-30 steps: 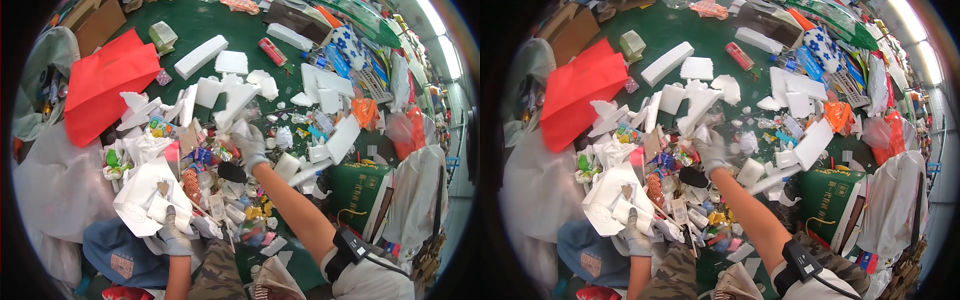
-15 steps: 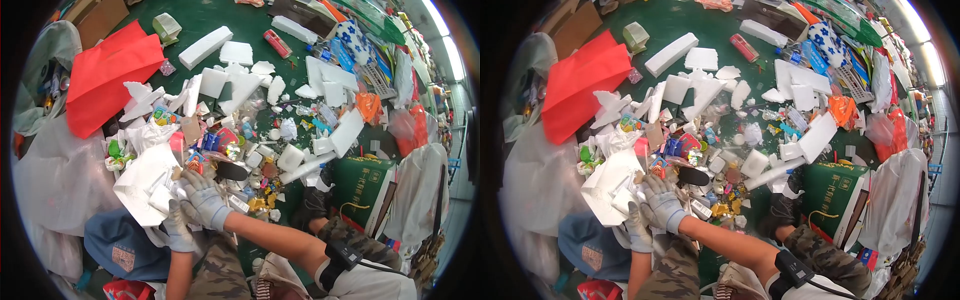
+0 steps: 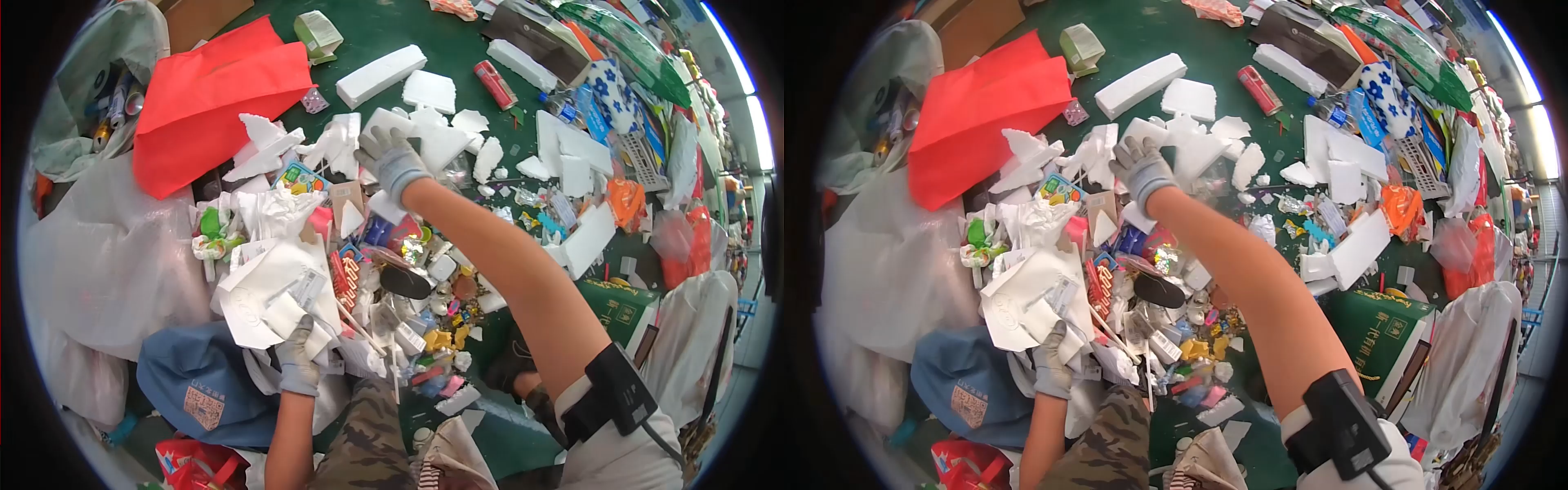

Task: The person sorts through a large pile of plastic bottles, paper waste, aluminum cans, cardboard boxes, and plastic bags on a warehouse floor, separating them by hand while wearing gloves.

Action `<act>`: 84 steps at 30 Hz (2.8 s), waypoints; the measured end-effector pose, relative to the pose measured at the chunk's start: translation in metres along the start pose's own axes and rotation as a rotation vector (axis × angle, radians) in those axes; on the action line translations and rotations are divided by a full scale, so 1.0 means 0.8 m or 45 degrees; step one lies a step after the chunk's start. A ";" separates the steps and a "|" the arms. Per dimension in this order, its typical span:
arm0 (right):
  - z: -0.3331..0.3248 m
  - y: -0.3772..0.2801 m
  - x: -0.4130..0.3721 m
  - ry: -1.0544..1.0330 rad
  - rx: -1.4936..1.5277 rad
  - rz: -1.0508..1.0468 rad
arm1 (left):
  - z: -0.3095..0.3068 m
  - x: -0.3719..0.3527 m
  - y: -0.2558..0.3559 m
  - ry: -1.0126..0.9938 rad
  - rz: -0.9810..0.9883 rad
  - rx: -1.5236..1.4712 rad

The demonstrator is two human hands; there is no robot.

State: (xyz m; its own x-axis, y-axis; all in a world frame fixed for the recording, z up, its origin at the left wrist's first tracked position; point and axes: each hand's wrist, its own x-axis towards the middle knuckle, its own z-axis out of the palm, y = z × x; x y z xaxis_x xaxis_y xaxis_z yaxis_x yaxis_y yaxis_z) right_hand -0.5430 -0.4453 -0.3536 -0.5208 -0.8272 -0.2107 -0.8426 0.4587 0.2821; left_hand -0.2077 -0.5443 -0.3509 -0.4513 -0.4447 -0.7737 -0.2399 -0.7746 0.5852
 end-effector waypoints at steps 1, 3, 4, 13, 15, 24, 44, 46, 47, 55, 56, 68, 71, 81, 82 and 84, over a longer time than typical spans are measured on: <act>0.032 0.004 0.013 0.022 -0.088 -0.043 | 0.004 0.001 -0.003 0.051 0.030 0.024; 0.036 0.009 0.021 0.046 -0.114 -0.139 | 0.001 0.007 -0.011 0.044 0.059 0.037; 0.037 0.008 0.024 0.056 -0.142 -0.234 | -0.003 0.011 -0.017 0.054 0.092 0.057; -0.027 0.039 -0.032 0.422 1.794 0.396 | 0.005 -0.005 -0.005 0.029 0.054 -0.022; -0.031 0.075 -0.062 0.445 2.281 0.612 | 0.010 -0.008 -0.002 0.054 0.080 0.001; 0.046 0.078 -0.042 0.221 2.260 1.204 | 0.009 0.003 -0.021 0.145 0.216 0.052; -0.064 -0.191 -0.170 0.069 2.629 0.723 | -0.025 -0.005 -0.024 -0.410 0.179 0.452; -0.124 -0.157 -0.187 -0.741 3.022 0.844 | -0.009 -0.020 -0.007 -0.409 0.086 0.333; -0.103 -0.182 -0.192 -0.655 3.319 0.675 | -0.002 -0.026 -0.003 -0.430 0.063 0.315; -0.108 -0.144 -0.267 -0.064 3.601 0.462 | 0.070 -0.070 0.000 -0.758 0.001 0.312; -0.122 -0.114 -0.293 -0.132 3.478 0.536 | 0.076 -0.075 0.000 -0.793 -0.008 0.272; -0.230 0.168 -0.756 0.541 0.823 1.854 | 0.062 -0.069 -0.035 -0.601 -0.034 0.565; -0.156 0.099 -0.801 0.163 0.810 1.718 | 0.064 -0.064 -0.039 -0.491 -0.094 0.530; -0.017 0.103 -0.841 -0.543 1.022 1.757 | 0.060 -0.061 -0.056 -0.434 -0.234 0.629; -0.017 0.101 -0.839 -0.586 1.022 1.735 | 0.067 -0.057 -0.052 -0.479 -0.175 0.611; -0.013 0.109 -0.839 -0.700 1.013 1.682 | 0.058 -0.060 -0.052 -0.421 -0.206 0.609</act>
State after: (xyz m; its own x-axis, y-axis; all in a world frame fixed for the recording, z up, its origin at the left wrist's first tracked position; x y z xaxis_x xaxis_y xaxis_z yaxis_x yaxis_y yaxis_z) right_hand -0.2657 0.1462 -0.1775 -0.7315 0.3805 -0.5658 0.4377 0.8983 0.0383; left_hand -0.2159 -0.4699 -0.3270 -0.6016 -0.1155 -0.7904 -0.6530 -0.4988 0.5699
